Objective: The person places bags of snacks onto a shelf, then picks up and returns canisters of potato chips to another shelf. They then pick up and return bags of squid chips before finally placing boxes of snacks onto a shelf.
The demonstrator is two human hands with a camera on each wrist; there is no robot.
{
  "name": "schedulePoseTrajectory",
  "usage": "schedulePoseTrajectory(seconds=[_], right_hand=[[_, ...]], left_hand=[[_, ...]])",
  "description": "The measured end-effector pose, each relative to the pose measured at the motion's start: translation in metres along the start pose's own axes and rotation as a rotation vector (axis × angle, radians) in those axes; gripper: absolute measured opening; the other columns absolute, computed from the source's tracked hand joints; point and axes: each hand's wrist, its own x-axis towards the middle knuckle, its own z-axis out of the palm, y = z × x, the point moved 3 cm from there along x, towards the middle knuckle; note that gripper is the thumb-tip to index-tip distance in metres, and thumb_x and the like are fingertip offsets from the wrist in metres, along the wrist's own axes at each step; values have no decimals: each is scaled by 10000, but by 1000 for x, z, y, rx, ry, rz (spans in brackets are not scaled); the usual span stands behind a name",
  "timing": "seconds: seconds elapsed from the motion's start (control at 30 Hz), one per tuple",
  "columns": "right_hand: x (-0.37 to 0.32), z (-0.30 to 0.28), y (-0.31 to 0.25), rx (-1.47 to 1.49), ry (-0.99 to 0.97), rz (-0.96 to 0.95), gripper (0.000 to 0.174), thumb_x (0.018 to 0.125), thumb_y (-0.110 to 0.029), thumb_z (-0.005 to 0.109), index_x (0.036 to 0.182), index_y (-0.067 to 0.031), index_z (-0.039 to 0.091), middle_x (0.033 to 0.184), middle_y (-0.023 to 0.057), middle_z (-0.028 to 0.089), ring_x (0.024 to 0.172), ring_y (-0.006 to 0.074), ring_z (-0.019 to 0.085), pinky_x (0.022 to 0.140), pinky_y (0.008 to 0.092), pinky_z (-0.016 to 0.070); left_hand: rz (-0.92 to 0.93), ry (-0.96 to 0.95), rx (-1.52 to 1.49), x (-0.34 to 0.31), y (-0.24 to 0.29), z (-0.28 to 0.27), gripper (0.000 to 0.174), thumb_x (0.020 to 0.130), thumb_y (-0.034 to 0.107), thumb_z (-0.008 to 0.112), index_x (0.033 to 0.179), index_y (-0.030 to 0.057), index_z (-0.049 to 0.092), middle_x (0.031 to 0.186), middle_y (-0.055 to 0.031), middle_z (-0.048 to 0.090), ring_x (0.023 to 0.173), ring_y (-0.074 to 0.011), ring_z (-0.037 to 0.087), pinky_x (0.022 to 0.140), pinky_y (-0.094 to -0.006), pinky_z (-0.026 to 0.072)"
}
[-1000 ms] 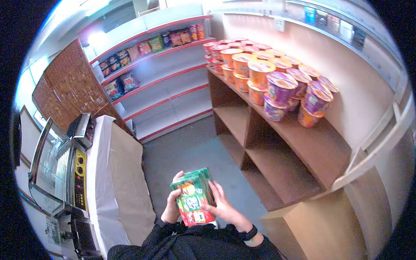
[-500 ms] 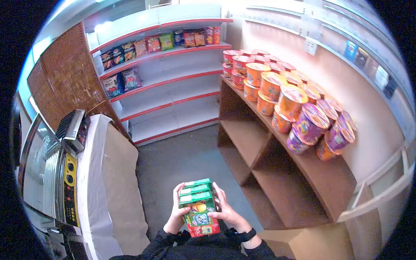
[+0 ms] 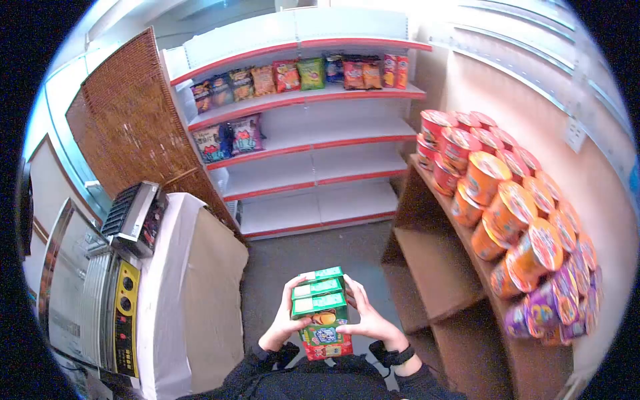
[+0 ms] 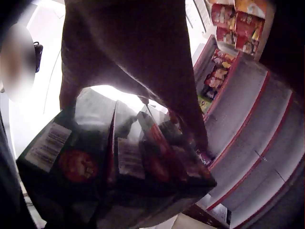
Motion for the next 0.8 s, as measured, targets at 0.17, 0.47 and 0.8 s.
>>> schedulePoseTrajectory(seconds=[0.17, 0.47, 0.8], right_hand=[[100, -1, -13, -61, -242, -68, 1163, 605, -321, 802, 1426, -107, 7, 1451, 154, 86, 1349, 333, 134, 1091, 438, 166], [280, 16, -67, -795, -531, -563, 997, 587, -421, 765, 1370, -61, 264, 1383, 272, 212, 1281, 454, 235, 1024, 559, 232], [456, 50, -191, -1202, -499, -700, 1016, 542, -296, 772, 1399, -143, 248, 1431, 202, 174, 1298, 414, 239, 1012, 611, 218]], left_hand=[[178, 253, 167, 20, 11, -55, 864, 593, 251, 751, 1306, 88, 290, 1303, -132, 291, 1264, -286, 295, 1034, -418, 280], [426, 295, 783, 77, 60, -175, 988, 531, 482, 789, 1305, 98, 309, 1324, -209, 237, 1253, -359, 279, 1015, -480, 276], [874, 321, 924, 193, 191, -301, 920, 431, 246, 796, 1255, 121, 407, 1316, -230, 233, 1238, -410, 273, 1002, -482, 272]])
